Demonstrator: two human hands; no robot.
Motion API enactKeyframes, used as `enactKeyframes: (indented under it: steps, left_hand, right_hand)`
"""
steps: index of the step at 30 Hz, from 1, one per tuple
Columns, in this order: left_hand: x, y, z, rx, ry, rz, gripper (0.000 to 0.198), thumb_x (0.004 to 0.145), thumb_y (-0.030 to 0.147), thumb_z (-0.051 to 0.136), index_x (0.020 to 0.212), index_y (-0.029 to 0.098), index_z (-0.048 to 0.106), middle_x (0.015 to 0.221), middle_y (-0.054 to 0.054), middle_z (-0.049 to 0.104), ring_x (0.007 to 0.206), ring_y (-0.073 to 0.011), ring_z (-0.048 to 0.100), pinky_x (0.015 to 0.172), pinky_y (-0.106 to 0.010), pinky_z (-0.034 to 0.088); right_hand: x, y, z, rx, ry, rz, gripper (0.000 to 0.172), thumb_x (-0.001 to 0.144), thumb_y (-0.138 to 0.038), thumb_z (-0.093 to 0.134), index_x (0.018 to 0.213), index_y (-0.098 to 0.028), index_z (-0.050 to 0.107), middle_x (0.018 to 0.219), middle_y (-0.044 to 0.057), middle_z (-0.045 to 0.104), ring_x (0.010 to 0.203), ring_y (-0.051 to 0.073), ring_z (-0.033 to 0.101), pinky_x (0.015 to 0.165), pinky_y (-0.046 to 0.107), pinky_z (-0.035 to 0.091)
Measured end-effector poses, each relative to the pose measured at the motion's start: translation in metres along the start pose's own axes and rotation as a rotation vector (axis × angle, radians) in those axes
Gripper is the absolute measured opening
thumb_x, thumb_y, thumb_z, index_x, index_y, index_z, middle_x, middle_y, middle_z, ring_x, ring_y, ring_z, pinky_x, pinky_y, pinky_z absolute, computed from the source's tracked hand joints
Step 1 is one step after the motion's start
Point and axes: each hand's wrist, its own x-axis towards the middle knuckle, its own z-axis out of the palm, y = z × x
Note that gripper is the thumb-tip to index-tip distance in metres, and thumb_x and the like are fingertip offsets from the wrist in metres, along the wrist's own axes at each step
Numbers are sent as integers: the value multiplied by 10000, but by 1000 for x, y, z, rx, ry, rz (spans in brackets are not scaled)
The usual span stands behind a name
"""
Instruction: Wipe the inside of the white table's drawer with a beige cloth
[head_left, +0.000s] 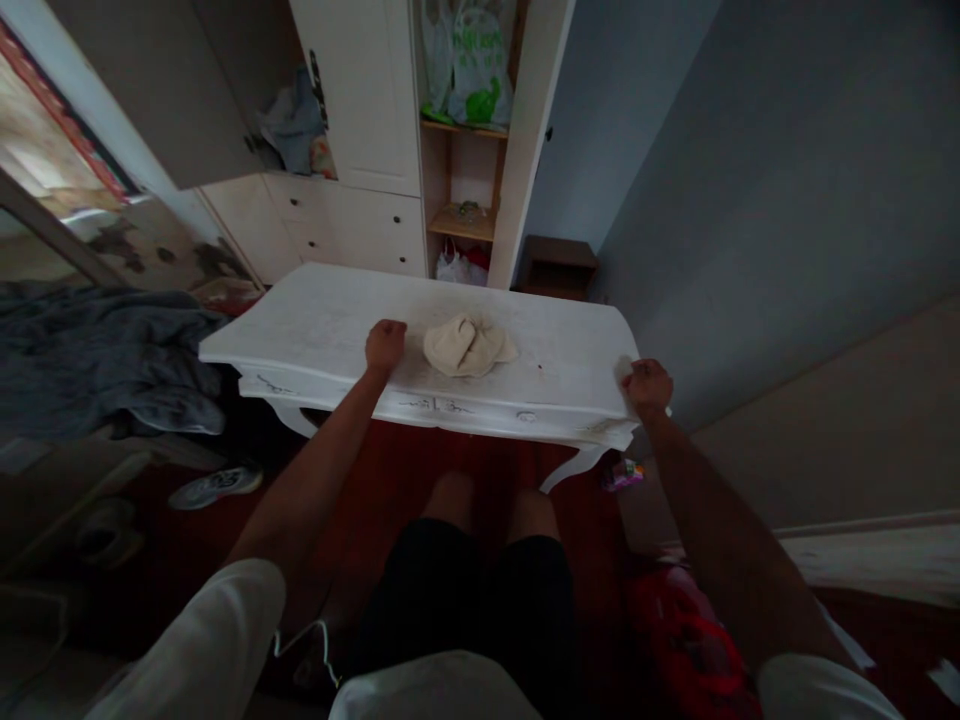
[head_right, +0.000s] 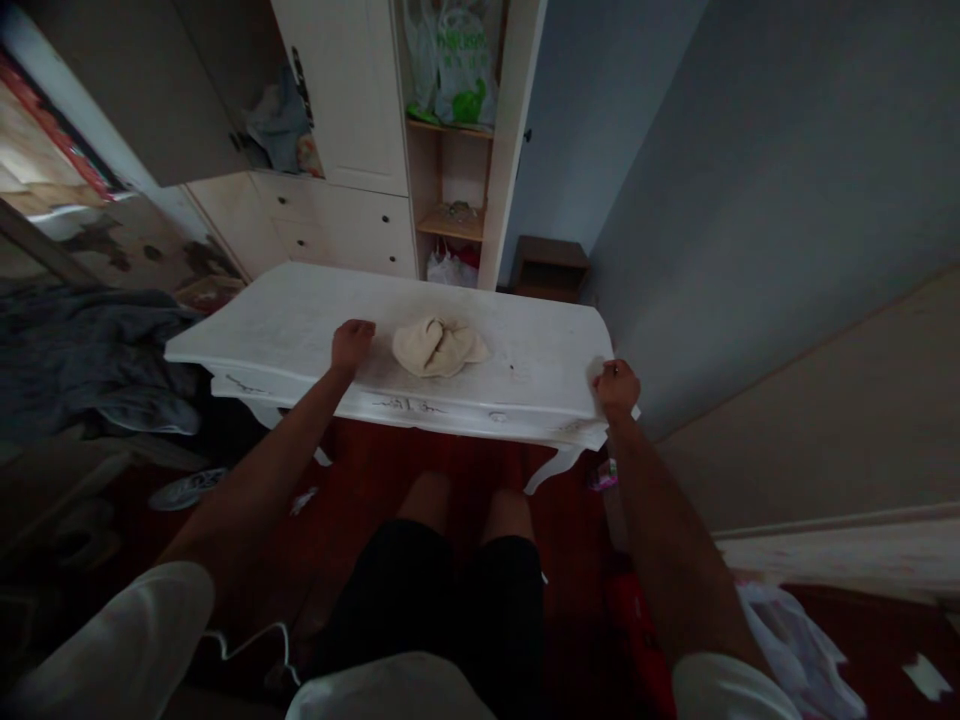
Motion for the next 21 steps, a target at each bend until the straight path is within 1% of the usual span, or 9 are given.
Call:
enactKeyframes:
  steps: [2,4,7,9,11,14,17,19,21]
  left_hand:
    - [-11,20,12,-39,-3,109,475,898,420,428,1195,88,593,1178,-158,663,1089,-231,608,938,-343,461]
    - [-26,42,27,-29,-67,271,660,863,517,517,1349,73,470,1350,-203,555,1244,-263,519,1028,-362,405]
    - [-46,69,48,159,-159,400,955,709,665,668,1436,118,379,1492,-235,392,1399,-392,315,1108,-492,295]
    - [-54,80,57,289,-207,418,1010,639,703,709,1439,178,387,1513,-226,361,1414,-462,232,1087,-579,272]
    - [-57,87,61,373,-237,410,937,658,660,723,1426,227,406,1472,-214,416,1377,-474,285,1043,-599,309]
    - [-57,92,59,410,-262,373,755,733,500,718,1392,249,447,1332,-194,528,1220,-413,491,965,-521,406]
    - [-65,92,46,336,-258,354,681,756,416,702,1372,244,466,1243,-166,562,1107,-354,586,914,-443,457]
    - [-83,86,34,245,-211,360,692,759,416,697,1380,235,450,1228,-152,569,1108,-337,593,923,-423,468]
    - [-113,72,22,139,-145,379,691,764,408,687,1384,235,436,1239,-134,577,1151,-319,576,960,-410,466]
  right_hand:
    - [-1,0,0,24,-4,-2,317,853,-247,378,979,-151,652,573,36,643,560,197,589,687,311,437]
    - [-2,0,-1,46,1,5,315,863,-241,351,979,-160,632,565,22,630,538,188,582,693,308,440]
    - [-3,-1,-3,84,-17,20,257,851,-241,359,901,-186,606,545,0,605,520,180,576,694,307,447]
    - [-3,-1,-4,107,-42,22,210,838,-250,378,819,-201,582,530,-7,591,512,179,576,685,307,452]
    - [-2,-1,-5,125,-55,18,184,826,-249,392,748,-210,554,517,-7,584,518,180,581,680,307,455]
    - [-2,0,-5,150,-53,19,175,816,-226,393,702,-212,525,504,-12,570,507,171,579,668,302,458]
    - [-2,1,-5,166,-42,21,188,828,-225,388,703,-207,527,503,-13,567,498,162,574,657,296,458]
    - [-2,2,-5,171,-41,20,199,834,-229,390,705,-202,538,502,-11,569,498,161,572,645,292,458]
    - [-3,2,-4,179,-38,22,203,832,-229,394,709,-197,552,497,-13,564,487,159,565,626,290,459]
